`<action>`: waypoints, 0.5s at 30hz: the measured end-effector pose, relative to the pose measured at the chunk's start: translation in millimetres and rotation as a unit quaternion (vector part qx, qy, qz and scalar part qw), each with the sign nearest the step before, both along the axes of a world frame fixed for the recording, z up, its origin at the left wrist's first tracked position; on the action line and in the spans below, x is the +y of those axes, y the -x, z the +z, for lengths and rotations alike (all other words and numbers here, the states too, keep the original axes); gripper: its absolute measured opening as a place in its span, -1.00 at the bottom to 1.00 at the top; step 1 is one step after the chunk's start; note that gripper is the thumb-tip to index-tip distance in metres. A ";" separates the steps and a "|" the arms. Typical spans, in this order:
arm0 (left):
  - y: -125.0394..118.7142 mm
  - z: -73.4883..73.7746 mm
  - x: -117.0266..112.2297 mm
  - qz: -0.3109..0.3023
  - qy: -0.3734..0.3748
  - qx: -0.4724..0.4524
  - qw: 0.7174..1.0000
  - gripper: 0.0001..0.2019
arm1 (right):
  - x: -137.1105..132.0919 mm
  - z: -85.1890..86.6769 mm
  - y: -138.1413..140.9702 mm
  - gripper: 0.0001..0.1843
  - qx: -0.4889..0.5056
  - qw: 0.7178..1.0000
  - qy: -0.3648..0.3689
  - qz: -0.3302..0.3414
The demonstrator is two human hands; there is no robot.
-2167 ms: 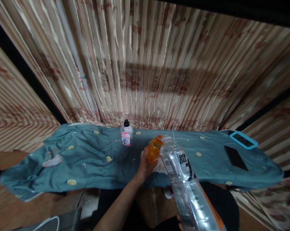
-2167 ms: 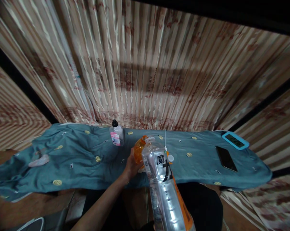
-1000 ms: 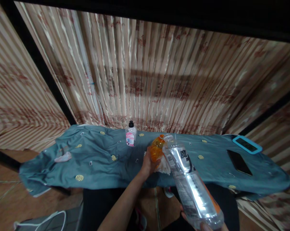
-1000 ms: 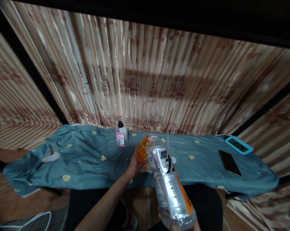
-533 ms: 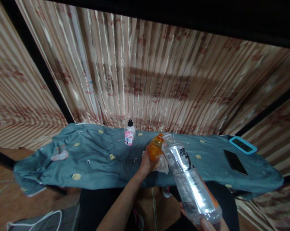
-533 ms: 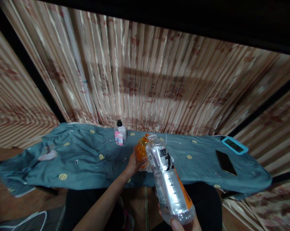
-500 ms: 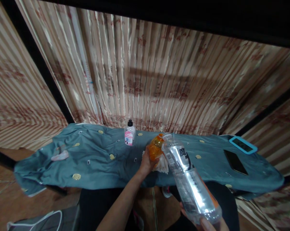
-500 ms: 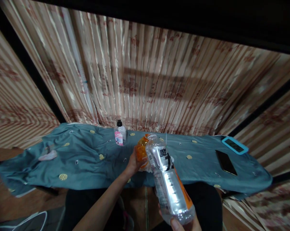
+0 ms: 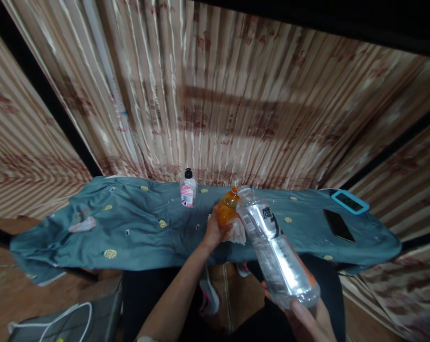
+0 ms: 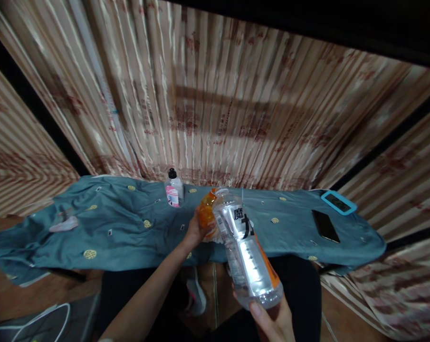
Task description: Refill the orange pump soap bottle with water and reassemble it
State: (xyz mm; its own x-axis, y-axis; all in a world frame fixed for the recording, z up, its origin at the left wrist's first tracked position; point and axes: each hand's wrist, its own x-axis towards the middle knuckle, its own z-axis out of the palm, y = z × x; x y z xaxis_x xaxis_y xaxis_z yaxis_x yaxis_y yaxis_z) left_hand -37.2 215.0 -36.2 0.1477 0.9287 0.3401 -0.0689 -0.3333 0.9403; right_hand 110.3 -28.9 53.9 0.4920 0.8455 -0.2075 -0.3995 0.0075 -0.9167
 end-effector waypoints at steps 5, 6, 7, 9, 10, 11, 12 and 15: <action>1.1 4.2 -0.6 -0.016 0.010 -0.026 0.999 -0.26 | 0.0 6.3 2.9 0.23 0.004 1.000 -0.003 0.008; 1.5 4.9 -0.9 -0.015 0.010 -0.025 1.000 -0.26 | 0.3 6.7 3.6 0.23 0.005 1.000 -0.006 0.005; 1.9 5.6 -1.1 -0.013 0.009 -0.021 1.000 -0.27 | 0.7 6.8 4.2 0.23 0.008 1.000 -0.009 0.003; 2.6 6.6 -1.0 -0.004 0.007 -0.005 1.000 -0.33 | 1.7 6.5 5.0 0.24 0.017 1.000 -0.014 0.001; 2.7 7.0 -0.7 0.002 0.007 0.005 1.000 -0.37 | 2.0 6.2 4.9 0.25 0.018 1.000 -0.017 0.003; 2.6 7.4 -0.4 0.008 0.008 0.017 1.000 -0.40 | 2.0 5.8 4.6 0.26 0.018 1.000 -0.018 0.006; 2.3 7.7 0.0 0.015 0.011 0.029 0.999 -0.42 | 1.8 5.2 3.8 0.26 0.014 1.000 -0.019 0.009; 0.5 8.8 0.5 0.027 0.021 0.060 0.998 -0.42 | -0.2 3.8 -0.2 0.21 -0.003 1.000 -0.019 0.014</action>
